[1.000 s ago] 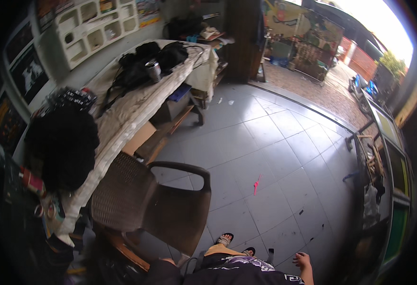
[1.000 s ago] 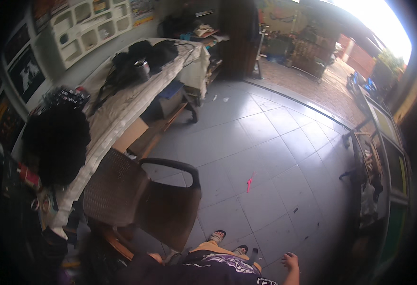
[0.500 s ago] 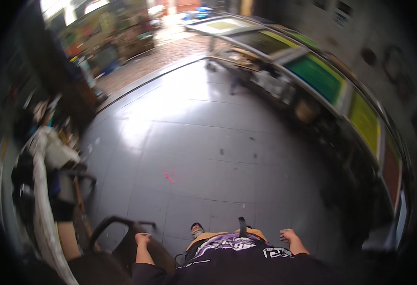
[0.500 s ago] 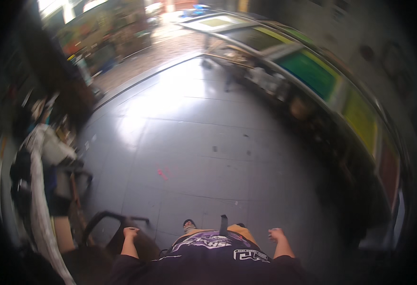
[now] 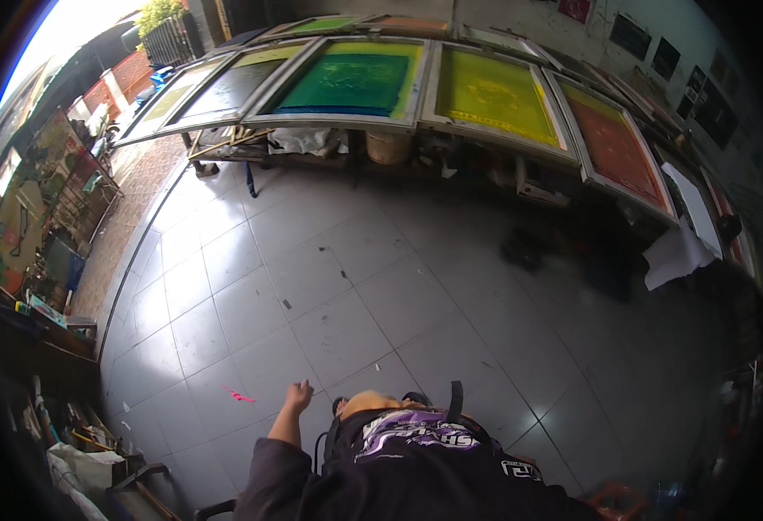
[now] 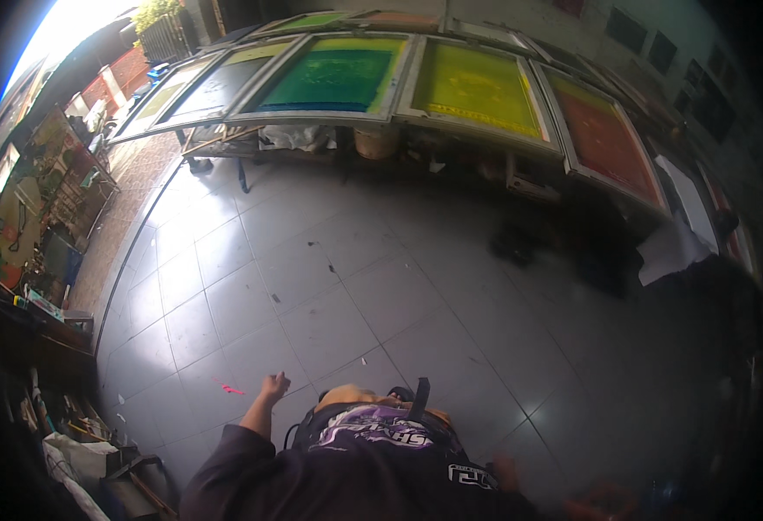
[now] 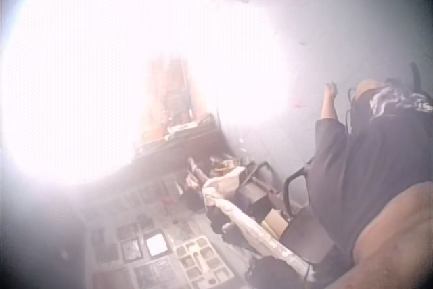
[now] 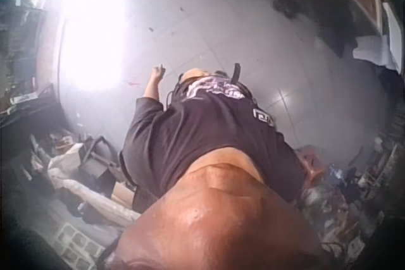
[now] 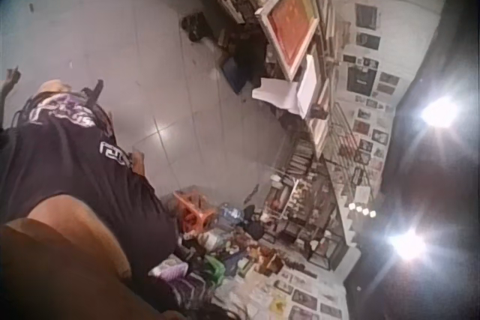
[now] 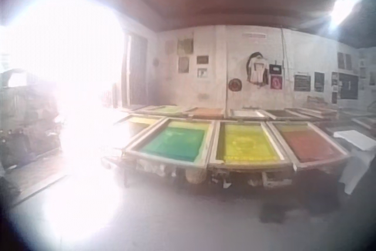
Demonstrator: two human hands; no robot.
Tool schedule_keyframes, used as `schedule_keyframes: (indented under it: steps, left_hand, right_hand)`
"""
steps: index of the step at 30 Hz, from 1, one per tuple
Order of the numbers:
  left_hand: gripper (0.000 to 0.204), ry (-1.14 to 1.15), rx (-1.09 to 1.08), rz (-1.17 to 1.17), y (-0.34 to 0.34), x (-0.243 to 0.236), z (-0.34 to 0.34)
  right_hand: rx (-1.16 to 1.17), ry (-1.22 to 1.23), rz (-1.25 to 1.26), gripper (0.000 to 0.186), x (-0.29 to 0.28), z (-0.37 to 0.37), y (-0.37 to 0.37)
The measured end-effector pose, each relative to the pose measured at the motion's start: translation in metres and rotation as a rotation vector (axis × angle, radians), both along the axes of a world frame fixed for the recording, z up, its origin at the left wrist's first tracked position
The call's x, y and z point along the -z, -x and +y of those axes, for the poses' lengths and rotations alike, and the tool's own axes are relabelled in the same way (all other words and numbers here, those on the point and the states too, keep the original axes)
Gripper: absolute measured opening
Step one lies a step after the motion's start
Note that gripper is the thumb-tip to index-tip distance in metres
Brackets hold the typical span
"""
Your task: The person applies yellow ink to a screen printing frame using a squeegee, repeatedly spreading the ink across the mesh. They walk between the ink station and the frame, reload the squeegee, and adjust the frame position.
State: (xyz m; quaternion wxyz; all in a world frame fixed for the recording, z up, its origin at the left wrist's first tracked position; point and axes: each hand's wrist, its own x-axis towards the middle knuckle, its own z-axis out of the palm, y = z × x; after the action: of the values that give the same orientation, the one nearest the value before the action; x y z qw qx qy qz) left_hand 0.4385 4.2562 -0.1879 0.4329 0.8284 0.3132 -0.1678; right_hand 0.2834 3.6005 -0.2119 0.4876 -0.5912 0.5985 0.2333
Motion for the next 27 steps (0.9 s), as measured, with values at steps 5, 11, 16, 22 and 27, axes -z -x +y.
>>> schedule_keyframes:
  steps: [5,11,16,22,27]
  left_hand:
    - [0.029,-0.257,0.387,0.187,-0.070,-0.031,-0.029]
    - [0.031,-0.688,1.202,0.219,-0.113,-0.017,-0.029]
    - [0.032,-0.791,1.372,0.321,-0.131,-0.023,-0.017]
    - [0.039,-0.363,0.601,0.525,-0.170,-0.002,0.017]
    - [0.032,-0.167,0.231,0.199,-0.252,0.045,0.039]
  right_hand:
    - [-0.104,-0.043,-0.019,0.030,0.010,0.022,0.026]
    - [-0.720,0.176,-0.200,0.033,0.078,0.008,0.078]
    - [-0.154,-0.051,-0.166,0.034,0.068,0.010,-0.005]
    - [-0.048,-0.011,-0.121,0.029,-0.042,0.050,-0.171]
    - [-0.095,0.123,-0.153,0.027,-0.069,0.064,-0.265]
